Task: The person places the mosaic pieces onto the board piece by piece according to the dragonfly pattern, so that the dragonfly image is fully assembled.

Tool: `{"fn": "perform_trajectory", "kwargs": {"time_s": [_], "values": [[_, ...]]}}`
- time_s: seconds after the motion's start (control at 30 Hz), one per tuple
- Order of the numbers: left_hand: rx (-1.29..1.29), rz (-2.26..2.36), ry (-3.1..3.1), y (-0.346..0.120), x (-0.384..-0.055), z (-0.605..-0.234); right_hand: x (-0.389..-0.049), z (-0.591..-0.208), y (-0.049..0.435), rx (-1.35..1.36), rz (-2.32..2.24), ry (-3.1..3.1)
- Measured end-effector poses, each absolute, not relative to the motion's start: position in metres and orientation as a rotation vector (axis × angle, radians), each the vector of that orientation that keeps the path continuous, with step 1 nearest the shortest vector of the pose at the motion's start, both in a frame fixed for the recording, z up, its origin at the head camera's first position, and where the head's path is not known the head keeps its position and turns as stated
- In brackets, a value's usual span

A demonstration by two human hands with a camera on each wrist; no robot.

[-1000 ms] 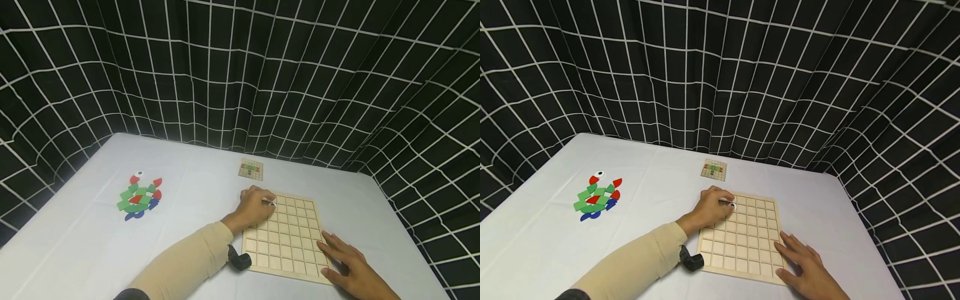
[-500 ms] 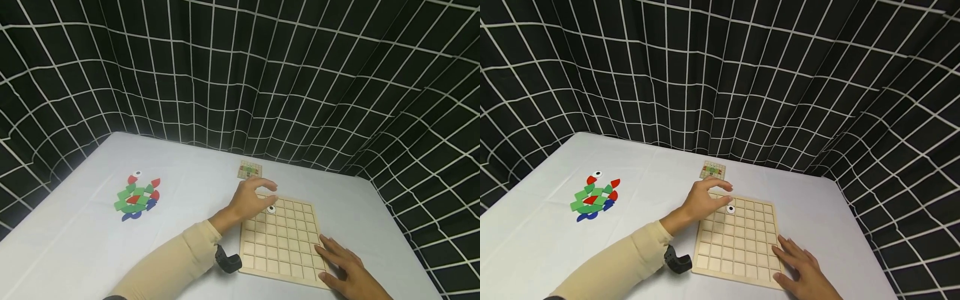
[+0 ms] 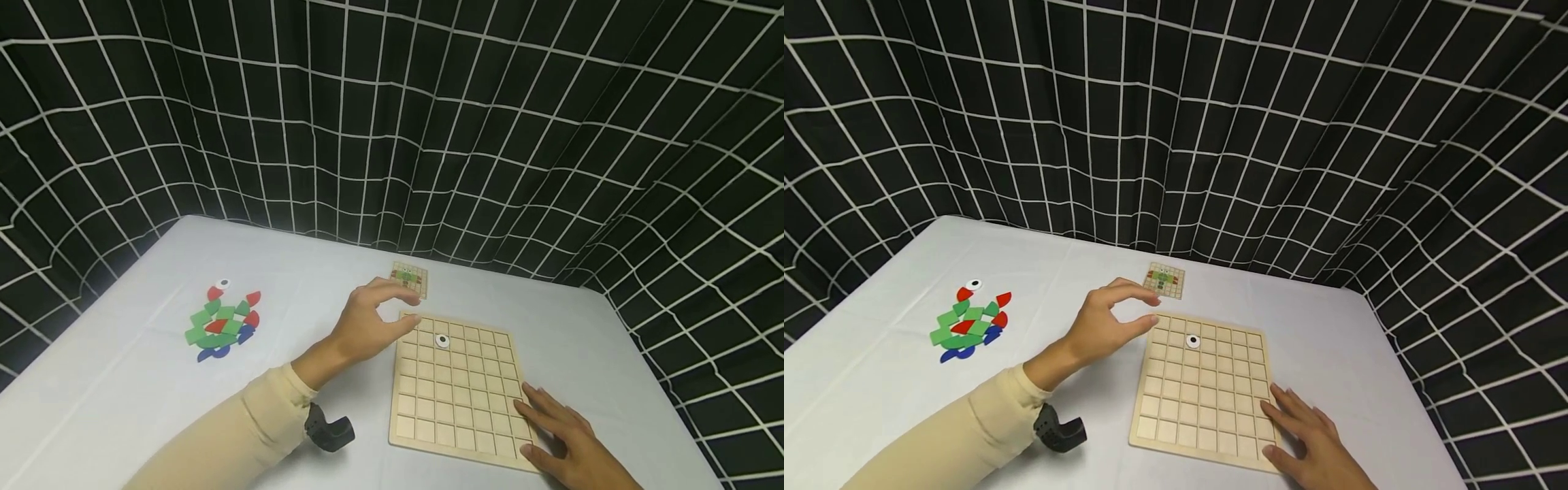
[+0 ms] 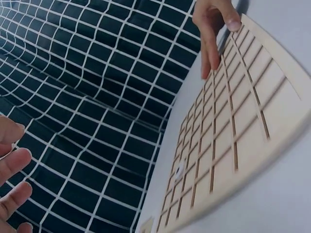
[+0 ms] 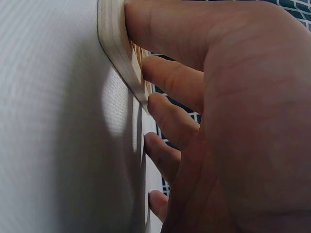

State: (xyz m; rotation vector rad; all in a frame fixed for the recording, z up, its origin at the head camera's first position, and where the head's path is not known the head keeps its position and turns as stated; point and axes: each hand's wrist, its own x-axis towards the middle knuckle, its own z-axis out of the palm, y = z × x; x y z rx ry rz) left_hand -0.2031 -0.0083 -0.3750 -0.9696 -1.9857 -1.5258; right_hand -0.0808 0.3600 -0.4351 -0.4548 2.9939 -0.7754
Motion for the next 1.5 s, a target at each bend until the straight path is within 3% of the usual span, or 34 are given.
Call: {"fn": "perform_trajectory", "kwargs": {"time_s": [1.1, 1.5], "values": [[-0.213, -1.333, -2.207, -0.175, -0.199, -0.362, -0.077, -0.439, 0.362, -0.517, -0.758, 3.042], [0.057, -1.287, -2.266, -0.217, -0.209, -0.383, -0.079, -0.437, 0.361, -0.517, -0.787, 3.018]]}}
